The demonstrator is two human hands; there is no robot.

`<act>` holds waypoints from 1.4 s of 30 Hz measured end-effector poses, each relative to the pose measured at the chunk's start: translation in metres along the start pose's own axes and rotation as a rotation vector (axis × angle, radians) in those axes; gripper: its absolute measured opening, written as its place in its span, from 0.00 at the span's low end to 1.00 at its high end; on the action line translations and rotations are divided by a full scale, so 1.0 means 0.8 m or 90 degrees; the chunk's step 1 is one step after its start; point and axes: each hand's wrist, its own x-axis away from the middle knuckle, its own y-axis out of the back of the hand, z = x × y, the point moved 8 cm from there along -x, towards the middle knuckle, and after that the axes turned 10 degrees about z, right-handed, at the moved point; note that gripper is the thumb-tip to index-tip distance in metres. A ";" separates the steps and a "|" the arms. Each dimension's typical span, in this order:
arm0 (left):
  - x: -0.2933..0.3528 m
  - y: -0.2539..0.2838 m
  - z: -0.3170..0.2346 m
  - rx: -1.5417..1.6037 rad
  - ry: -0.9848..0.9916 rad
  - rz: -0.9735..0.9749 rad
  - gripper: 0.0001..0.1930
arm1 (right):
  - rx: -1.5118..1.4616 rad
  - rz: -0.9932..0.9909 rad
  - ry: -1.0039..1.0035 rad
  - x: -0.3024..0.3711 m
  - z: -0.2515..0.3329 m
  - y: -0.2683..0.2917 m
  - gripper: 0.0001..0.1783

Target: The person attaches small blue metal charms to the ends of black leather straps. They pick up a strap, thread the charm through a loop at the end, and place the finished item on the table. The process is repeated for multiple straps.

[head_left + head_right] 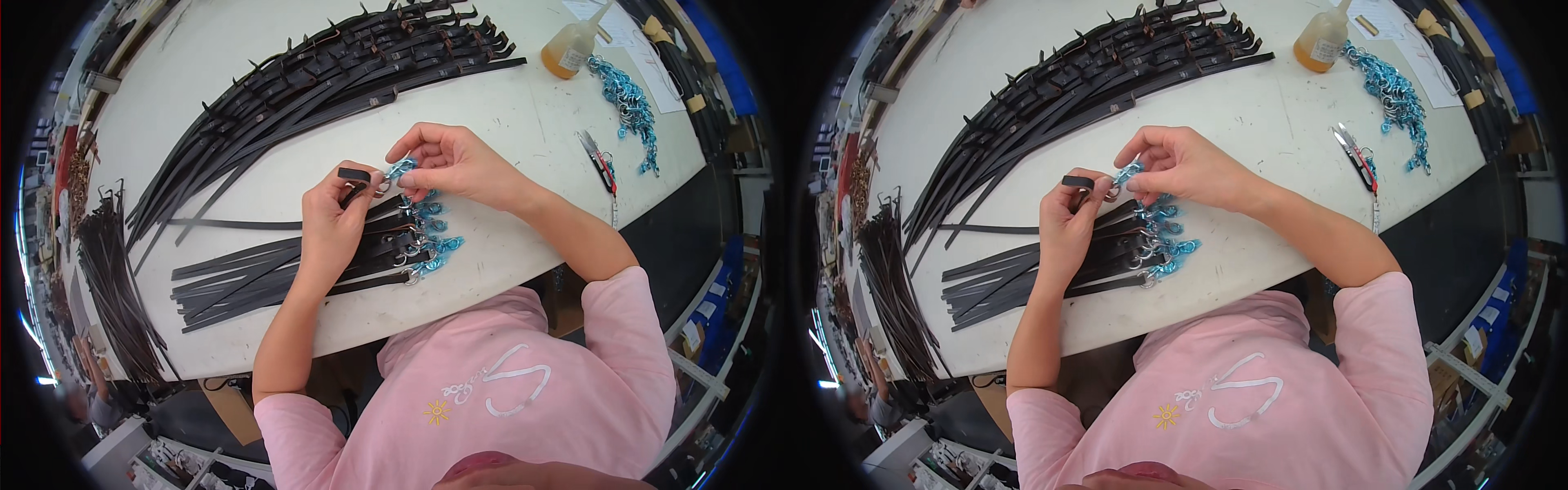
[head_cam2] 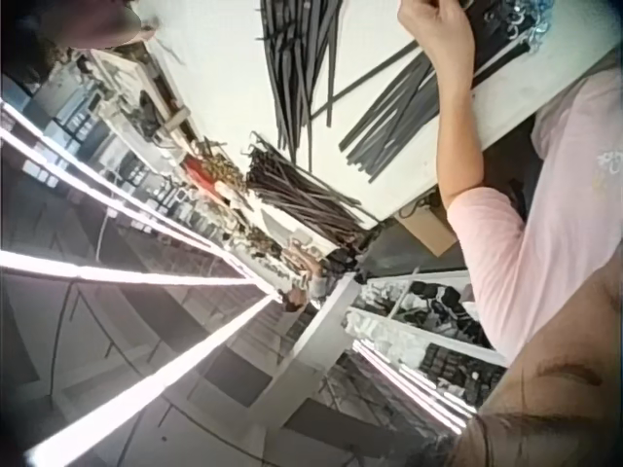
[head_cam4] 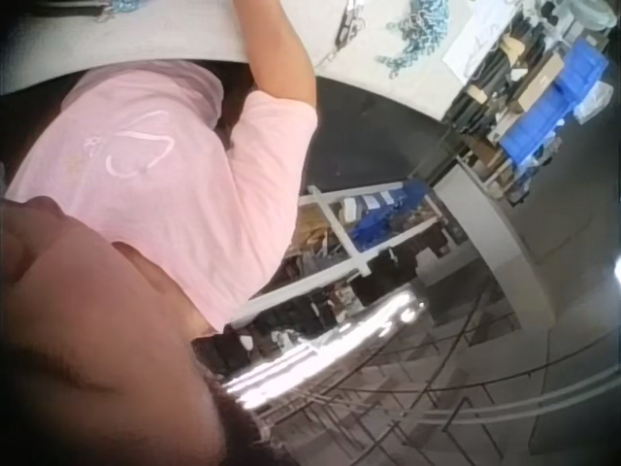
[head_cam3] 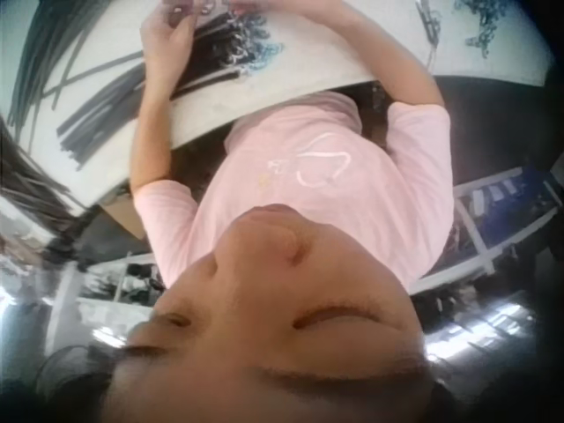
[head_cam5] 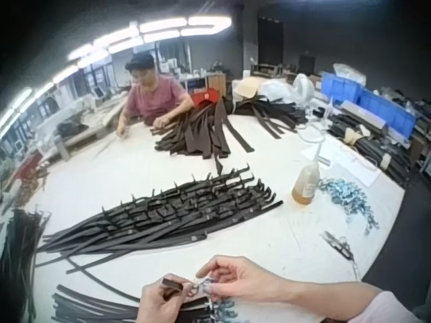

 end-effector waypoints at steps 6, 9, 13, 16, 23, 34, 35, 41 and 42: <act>-0.001 0.006 -0.003 -0.023 -0.008 -0.018 0.04 | -0.011 -0.072 0.035 0.009 0.008 0.039 0.09; 0.003 0.017 0.004 -0.045 0.015 -0.018 0.04 | 0.040 0.051 0.016 0.031 0.050 0.038 0.10; 0.004 0.013 -0.010 -0.052 -0.015 -0.007 0.02 | 0.162 0.083 -0.001 0.052 0.053 0.038 0.14; 0.006 0.007 -0.020 -0.099 -0.028 0.012 0.02 | 0.209 -0.025 -0.045 0.028 0.022 0.020 0.14; 0.009 0.015 -0.015 -0.082 -0.030 0.009 0.03 | 0.336 -0.002 -0.037 0.046 0.029 0.046 0.17; 0.006 0.004 -0.015 0.049 0.000 0.068 0.06 | 0.511 -0.016 0.085 0.049 0.080 0.008 0.13; 0.005 0.002 -0.017 0.046 0.008 0.076 0.06 | 0.474 -0.015 0.092 0.040 0.074 0.002 0.13; 0.002 0.003 -0.017 0.004 0.014 0.078 0.04 | 0.170 0.061 -0.017 -0.002 0.011 -0.020 0.12; 0.003 0.004 -0.015 0.009 0.020 0.082 0.04 | 0.123 0.048 -0.016 -0.002 0.010 -0.013 0.12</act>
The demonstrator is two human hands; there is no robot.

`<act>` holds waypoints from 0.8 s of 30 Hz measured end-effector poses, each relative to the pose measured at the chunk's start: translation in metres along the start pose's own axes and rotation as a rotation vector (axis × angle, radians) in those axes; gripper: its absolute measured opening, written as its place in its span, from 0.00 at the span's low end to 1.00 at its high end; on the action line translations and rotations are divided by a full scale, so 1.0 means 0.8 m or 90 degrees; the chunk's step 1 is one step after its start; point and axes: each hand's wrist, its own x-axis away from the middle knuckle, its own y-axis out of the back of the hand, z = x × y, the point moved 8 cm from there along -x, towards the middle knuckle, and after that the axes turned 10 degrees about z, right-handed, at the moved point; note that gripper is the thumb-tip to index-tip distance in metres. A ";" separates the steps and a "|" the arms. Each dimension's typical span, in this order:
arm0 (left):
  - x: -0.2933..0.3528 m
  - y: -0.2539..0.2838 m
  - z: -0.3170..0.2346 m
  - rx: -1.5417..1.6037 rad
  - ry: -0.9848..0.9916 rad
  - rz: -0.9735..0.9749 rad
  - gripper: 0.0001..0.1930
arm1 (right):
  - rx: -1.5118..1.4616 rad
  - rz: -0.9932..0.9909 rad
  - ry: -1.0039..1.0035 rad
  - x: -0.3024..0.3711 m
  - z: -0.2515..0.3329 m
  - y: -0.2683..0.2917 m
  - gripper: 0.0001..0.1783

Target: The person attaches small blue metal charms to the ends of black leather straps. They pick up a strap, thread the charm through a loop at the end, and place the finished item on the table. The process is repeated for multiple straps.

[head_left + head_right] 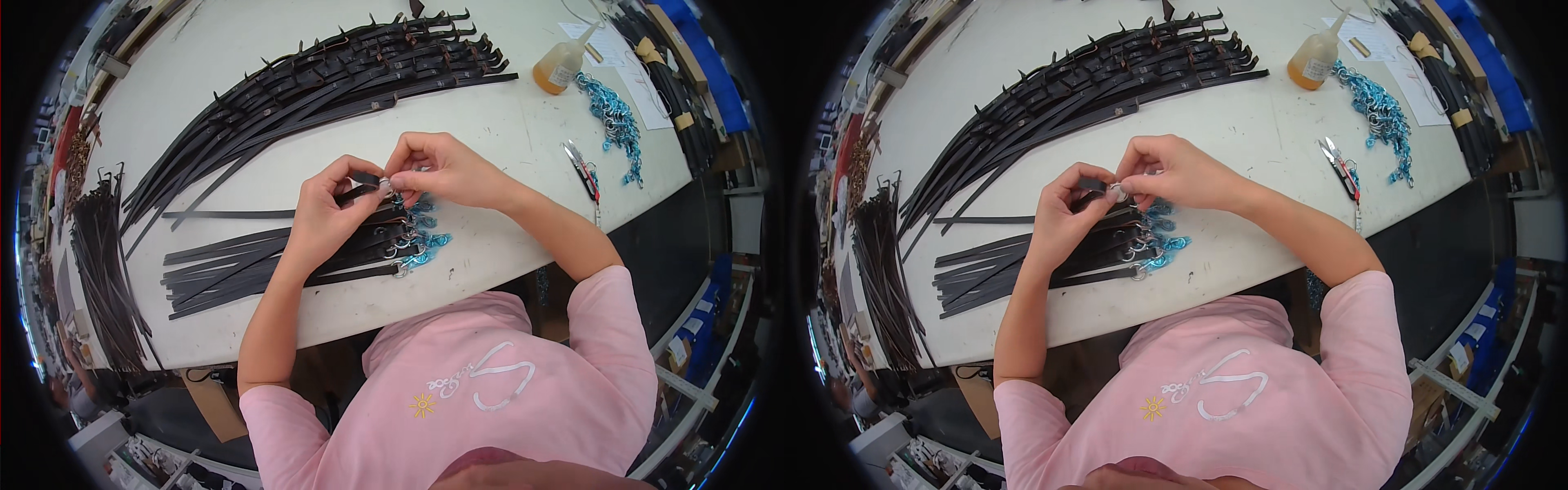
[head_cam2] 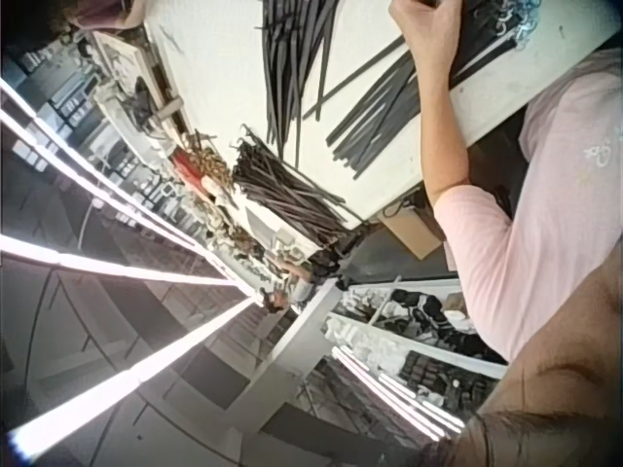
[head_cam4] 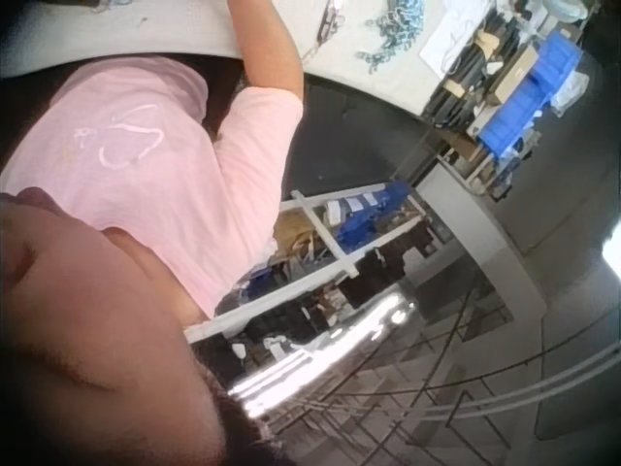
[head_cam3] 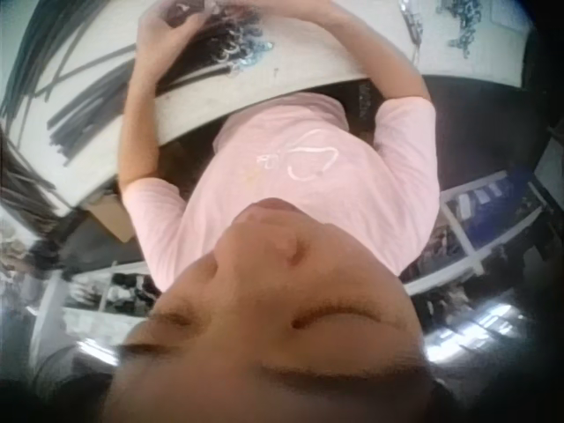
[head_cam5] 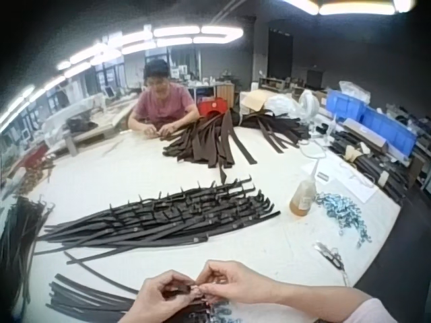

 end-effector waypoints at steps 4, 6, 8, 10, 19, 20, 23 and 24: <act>0.007 0.006 -0.008 -0.033 -0.093 0.008 0.06 | -0.141 -0.056 0.025 0.012 0.005 0.031 0.14; 0.005 0.007 -0.019 -0.157 -0.127 -0.017 0.07 | -0.191 -0.046 0.059 0.019 0.018 0.032 0.14; 0.004 0.003 -0.026 -0.266 -0.148 -0.034 0.08 | -0.163 -0.028 0.050 0.018 0.023 0.017 0.12; 0.006 -0.005 -0.027 -0.366 -0.157 -0.038 0.10 | -0.086 -0.031 0.037 0.015 0.022 0.001 0.12; 0.006 0.002 -0.034 -0.197 -0.130 -0.040 0.14 | -0.026 -0.074 0.007 0.015 -0.002 0.005 0.11; 0.005 0.004 -0.028 -0.191 -0.139 -0.038 0.14 | -0.041 -0.066 0.010 0.015 -0.003 0.003 0.12; 0.003 0.007 -0.018 -0.170 -0.157 -0.034 0.15 | -0.029 -0.057 0.003 0.016 0.003 0.000 0.13; 0.002 0.005 -0.018 -0.161 -0.163 -0.029 0.16 | -0.031 -0.056 0.008 0.017 0.002 0.000 0.13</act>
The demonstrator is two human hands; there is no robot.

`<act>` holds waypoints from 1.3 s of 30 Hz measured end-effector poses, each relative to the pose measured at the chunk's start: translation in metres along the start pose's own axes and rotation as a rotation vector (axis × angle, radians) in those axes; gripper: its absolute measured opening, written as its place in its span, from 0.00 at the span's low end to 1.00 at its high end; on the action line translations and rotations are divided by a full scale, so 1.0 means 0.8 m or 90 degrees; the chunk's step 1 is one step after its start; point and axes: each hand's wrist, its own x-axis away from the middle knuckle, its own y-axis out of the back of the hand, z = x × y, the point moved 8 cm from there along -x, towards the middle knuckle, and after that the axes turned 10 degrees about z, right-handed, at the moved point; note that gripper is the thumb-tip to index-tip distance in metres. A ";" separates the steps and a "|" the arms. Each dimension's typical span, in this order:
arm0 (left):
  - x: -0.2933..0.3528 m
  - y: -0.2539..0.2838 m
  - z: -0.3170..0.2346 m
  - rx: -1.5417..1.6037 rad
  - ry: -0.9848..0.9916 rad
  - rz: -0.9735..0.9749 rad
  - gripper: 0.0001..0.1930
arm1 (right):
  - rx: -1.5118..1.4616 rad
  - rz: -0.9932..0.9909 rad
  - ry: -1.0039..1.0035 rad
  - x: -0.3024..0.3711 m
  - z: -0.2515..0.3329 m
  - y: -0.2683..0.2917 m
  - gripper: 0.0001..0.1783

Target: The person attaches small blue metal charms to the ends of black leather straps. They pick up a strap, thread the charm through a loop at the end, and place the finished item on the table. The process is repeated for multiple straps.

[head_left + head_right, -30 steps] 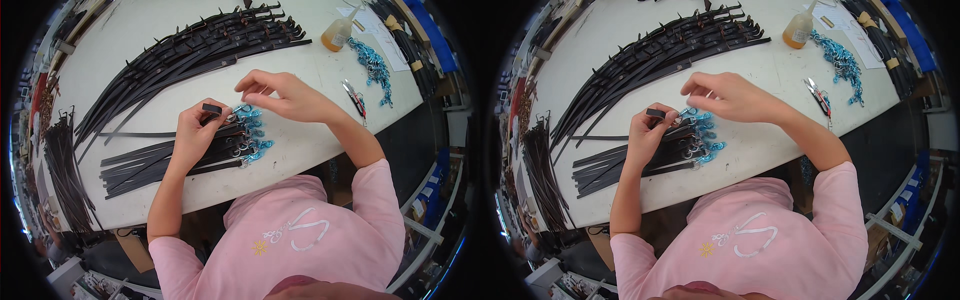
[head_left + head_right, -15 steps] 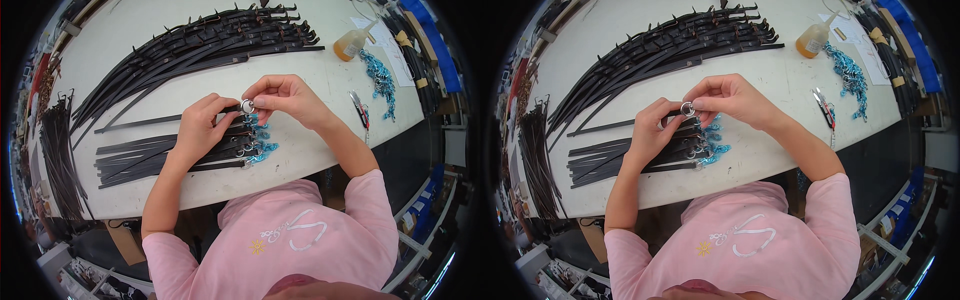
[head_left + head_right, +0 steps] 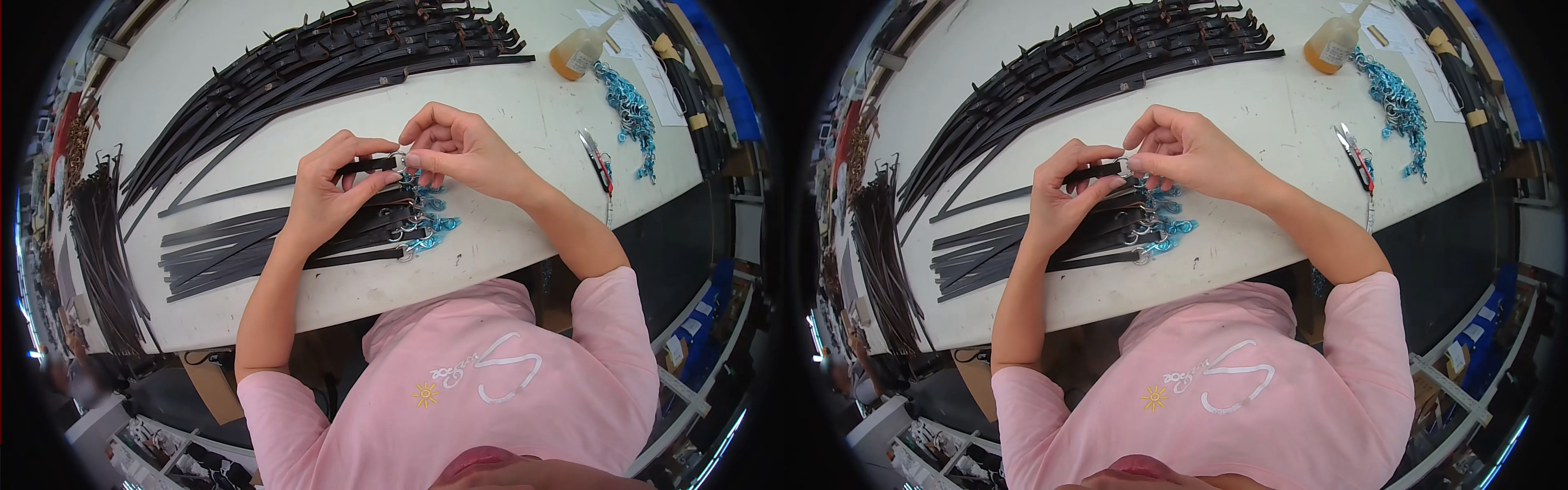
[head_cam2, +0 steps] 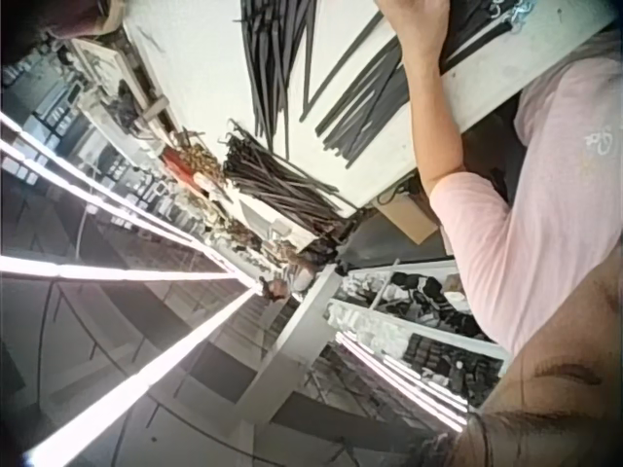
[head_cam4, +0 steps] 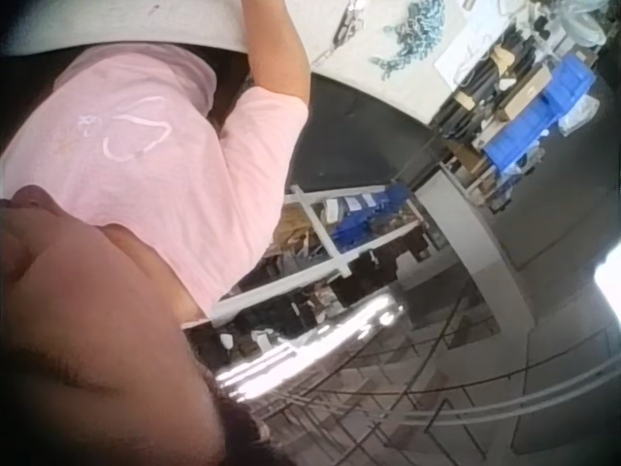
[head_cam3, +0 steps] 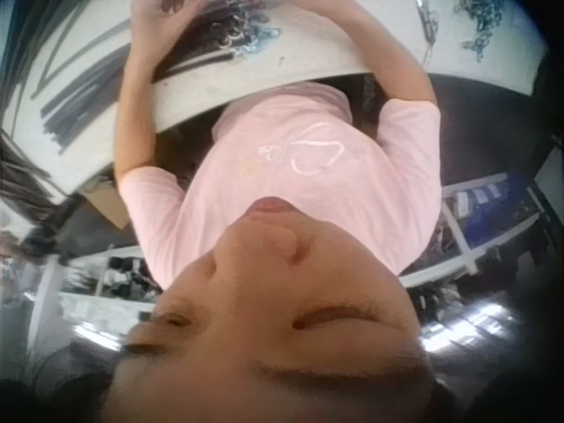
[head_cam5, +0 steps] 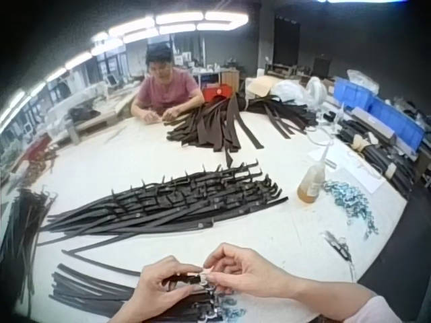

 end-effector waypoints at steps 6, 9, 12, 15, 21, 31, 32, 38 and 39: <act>0.004 0.001 -0.005 -0.040 0.009 0.002 0.16 | 0.039 0.014 0.030 0.001 0.003 0.003 0.14; 0.003 0.013 -0.007 -0.039 0.007 -0.029 0.15 | 0.119 -0.062 0.092 0.023 0.003 0.029 0.17; 0.004 0.029 0.002 0.019 0.011 -0.064 0.13 | 0.564 -0.196 0.069 0.073 -0.006 0.067 0.25; 0.006 0.048 0.018 0.096 0.001 -0.110 0.14 | 0.837 -0.154 0.032 0.113 -0.024 0.058 0.33; 0.007 0.064 0.012 0.127 -0.024 -0.154 0.13 | 0.547 0.462 0.038 0.196 -0.025 -0.096 0.29; 0.015 0.065 0.015 0.146 -0.038 -0.120 0.14 | 0.521 0.280 0.313 0.067 -0.022 -0.223 0.39; 0.015 0.065 0.014 0.144 -0.039 -0.121 0.14 | 0.497 0.280 0.304 0.059 -0.023 -0.233 0.40; 0.013 0.060 0.014 0.135 -0.026 -0.113 0.14 | 0.445 0.309 0.377 0.032 -0.020 -0.268 0.28; 0.014 0.058 0.017 0.132 -0.023 -0.111 0.14 | 0.375 0.387 0.384 0.039 -0.023 -0.276 0.24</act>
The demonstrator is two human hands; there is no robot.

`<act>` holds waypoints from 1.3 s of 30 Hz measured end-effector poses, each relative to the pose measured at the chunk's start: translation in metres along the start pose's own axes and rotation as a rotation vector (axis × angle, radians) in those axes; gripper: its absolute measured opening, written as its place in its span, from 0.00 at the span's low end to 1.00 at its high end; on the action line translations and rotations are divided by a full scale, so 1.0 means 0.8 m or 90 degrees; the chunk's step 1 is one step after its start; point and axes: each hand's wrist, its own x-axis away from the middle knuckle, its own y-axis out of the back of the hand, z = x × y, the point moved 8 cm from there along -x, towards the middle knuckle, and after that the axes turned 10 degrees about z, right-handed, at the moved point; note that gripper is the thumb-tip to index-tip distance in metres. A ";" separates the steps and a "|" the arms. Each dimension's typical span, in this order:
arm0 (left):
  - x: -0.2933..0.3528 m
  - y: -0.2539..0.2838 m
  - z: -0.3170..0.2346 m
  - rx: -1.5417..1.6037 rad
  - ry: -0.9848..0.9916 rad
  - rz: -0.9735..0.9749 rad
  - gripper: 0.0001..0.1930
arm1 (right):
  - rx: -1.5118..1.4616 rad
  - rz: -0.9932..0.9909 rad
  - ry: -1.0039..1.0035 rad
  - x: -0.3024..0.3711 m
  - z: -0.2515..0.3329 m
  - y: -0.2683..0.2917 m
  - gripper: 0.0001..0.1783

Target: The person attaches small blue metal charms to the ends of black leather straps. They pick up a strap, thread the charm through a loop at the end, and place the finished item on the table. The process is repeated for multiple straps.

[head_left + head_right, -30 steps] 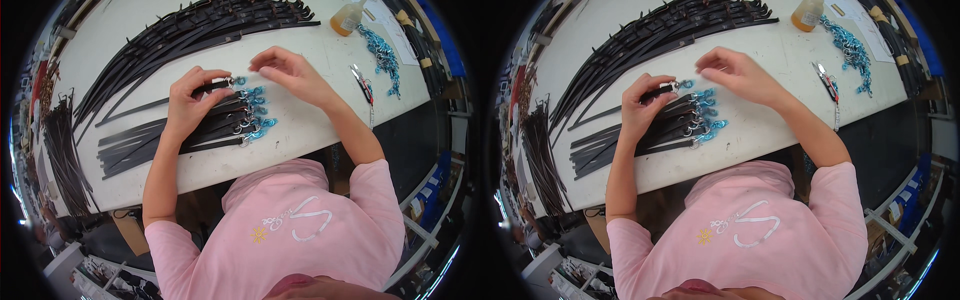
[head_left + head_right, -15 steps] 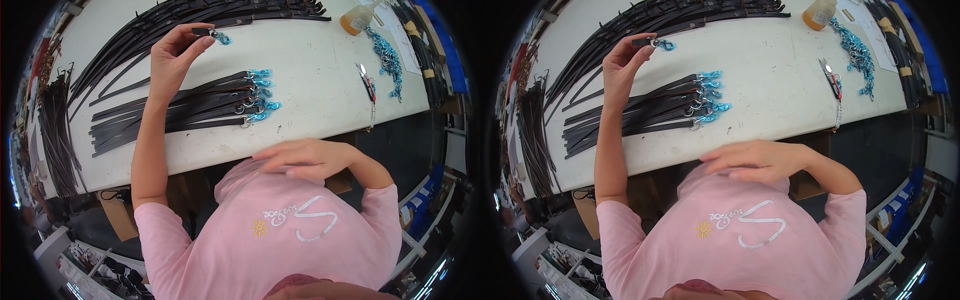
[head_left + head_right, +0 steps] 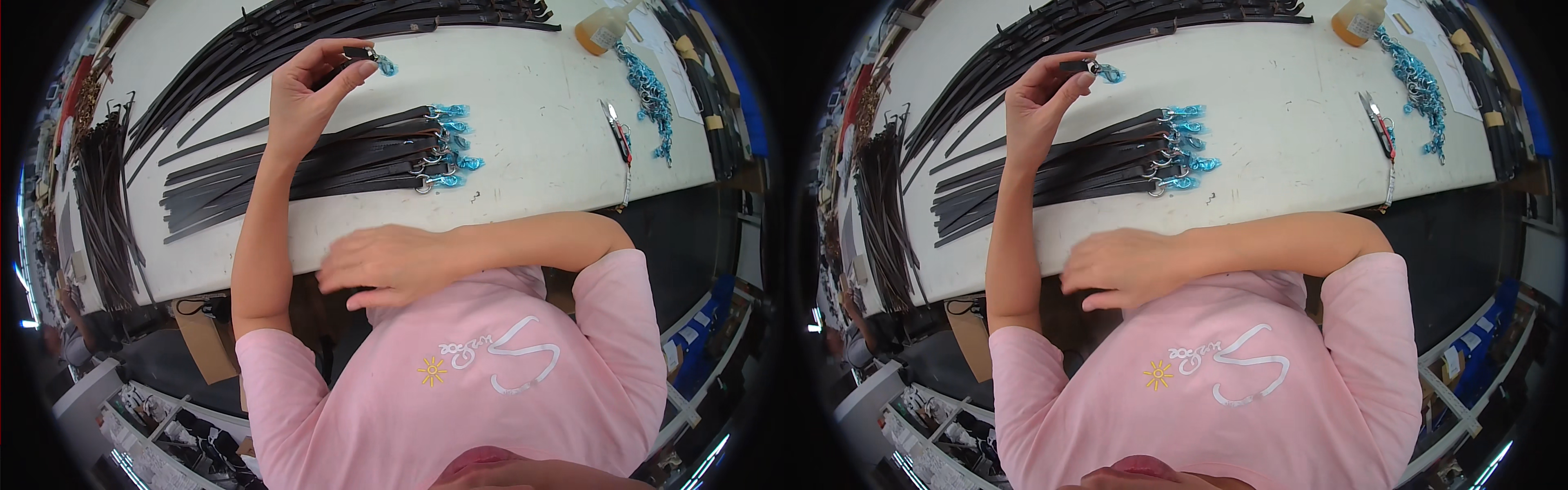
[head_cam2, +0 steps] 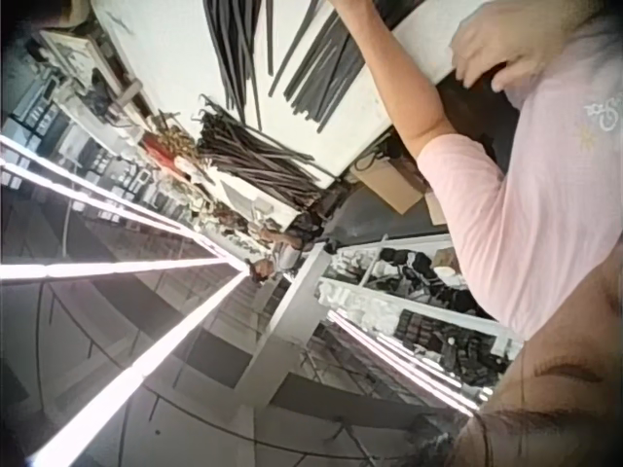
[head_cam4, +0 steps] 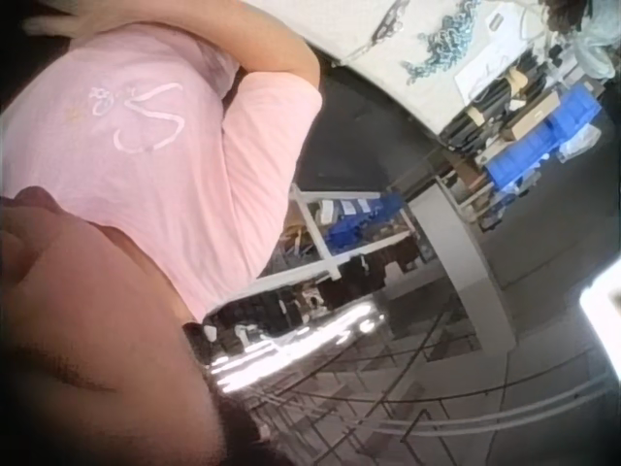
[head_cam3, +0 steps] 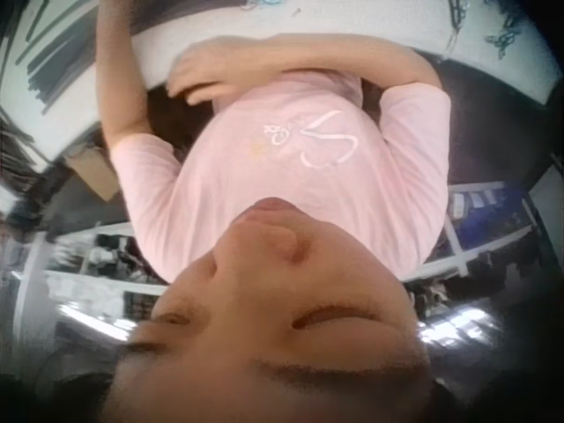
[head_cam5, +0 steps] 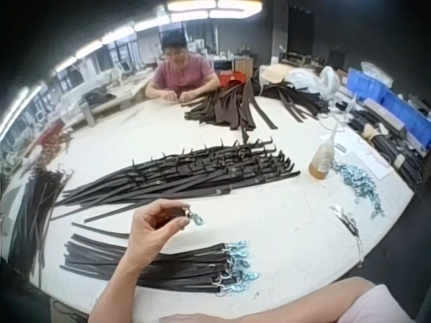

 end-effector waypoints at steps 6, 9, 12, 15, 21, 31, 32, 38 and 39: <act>0.004 -0.005 -0.001 -0.020 0.003 0.013 0.14 | -0.027 -0.242 -0.136 0.104 0.014 0.081 0.06; 0.006 -0.008 -0.003 -0.018 0.004 0.022 0.14 | 0.138 -0.265 -0.276 0.193 0.024 0.100 0.10; 0.000 -0.016 -0.010 -0.004 -0.022 0.029 0.13 | -0.006 -0.244 -0.333 0.224 0.030 0.091 0.08; -0.001 -0.023 -0.007 0.027 -0.008 0.039 0.13 | -0.114 -0.323 -0.363 0.223 0.022 0.095 0.05; 0.003 -0.029 -0.010 0.105 0.066 0.064 0.12 | -0.443 -0.127 -0.413 0.203 0.003 0.082 0.08; -0.016 -0.057 -0.039 0.065 -0.009 0.096 0.16 | -0.460 -0.314 -0.252 0.117 -0.080 0.229 0.16; -0.017 -0.052 -0.038 0.004 -0.012 0.094 0.16 | -0.469 -0.311 -0.262 0.119 -0.086 0.232 0.16; 0.003 -0.053 -0.016 -0.192 0.002 0.060 0.19 | -0.544 -0.344 -0.336 0.145 -0.110 0.216 0.15; 0.001 -0.050 -0.017 -0.203 0.004 0.062 0.19 | -0.557 -0.356 -0.341 0.147 -0.109 0.218 0.15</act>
